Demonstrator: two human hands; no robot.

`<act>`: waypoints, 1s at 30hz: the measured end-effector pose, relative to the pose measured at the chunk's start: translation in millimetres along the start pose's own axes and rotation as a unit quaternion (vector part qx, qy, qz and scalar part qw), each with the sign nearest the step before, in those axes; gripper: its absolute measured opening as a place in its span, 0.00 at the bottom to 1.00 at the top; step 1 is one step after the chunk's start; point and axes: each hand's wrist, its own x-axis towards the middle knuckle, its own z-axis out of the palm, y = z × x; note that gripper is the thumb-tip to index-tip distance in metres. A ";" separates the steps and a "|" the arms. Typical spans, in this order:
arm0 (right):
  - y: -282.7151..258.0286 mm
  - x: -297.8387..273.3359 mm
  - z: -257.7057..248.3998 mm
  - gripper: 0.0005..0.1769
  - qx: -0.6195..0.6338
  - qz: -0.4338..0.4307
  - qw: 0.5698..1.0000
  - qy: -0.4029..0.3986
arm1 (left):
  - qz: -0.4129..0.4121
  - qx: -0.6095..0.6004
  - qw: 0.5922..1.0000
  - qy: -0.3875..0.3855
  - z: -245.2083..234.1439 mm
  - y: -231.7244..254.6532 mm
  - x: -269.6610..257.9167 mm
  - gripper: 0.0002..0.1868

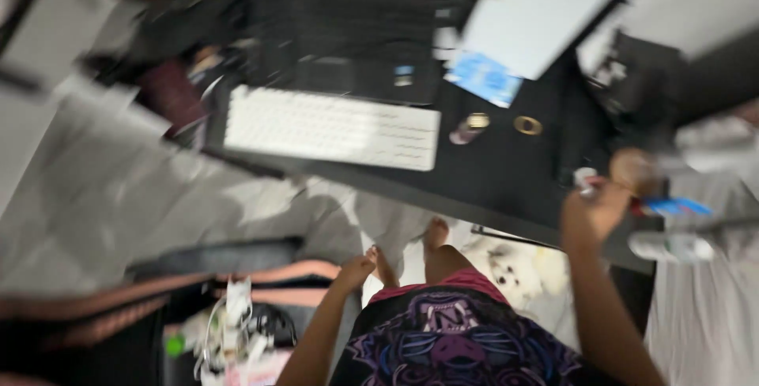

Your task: Clean and organize various electronic items and peripherals on a home office desk.

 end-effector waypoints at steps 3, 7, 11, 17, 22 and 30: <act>92.0 -47.0 66.9 0.18 -0.141 -0.245 0.957 0.060 | -0.015 0.009 0.993 -0.118 -35.2 102.6 26.3 0.20; 62.6 -101.0 100.7 0.33 -0.122 -0.131 0.971 -0.157 | -0.065 0.005 0.984 -0.168 -37.2 269.4 56.7 0.19; 15.8 -86.5 94.8 0.31 0.023 -0.185 0.943 -0.275 | 0.268 0.011 0.960 -0.084 17.2 366.7 105.0 0.14; 55.8 -66.1 81.6 0.36 0.029 -0.193 0.921 -0.337 | 0.345 0.236 0.905 0.082 77.8 464.7 219.9 0.18; 84.1 -49.4 74.8 0.38 -0.003 -0.098 0.973 -0.208 | 0.318 0.306 0.890 0.116 87.8 469.4 268.3 0.25; 62.5 -19.8 68.0 0.41 0.108 -0.213 0.910 -0.338 | 0.286 0.140 0.937 0.146 84.8 471.3 286.0 0.04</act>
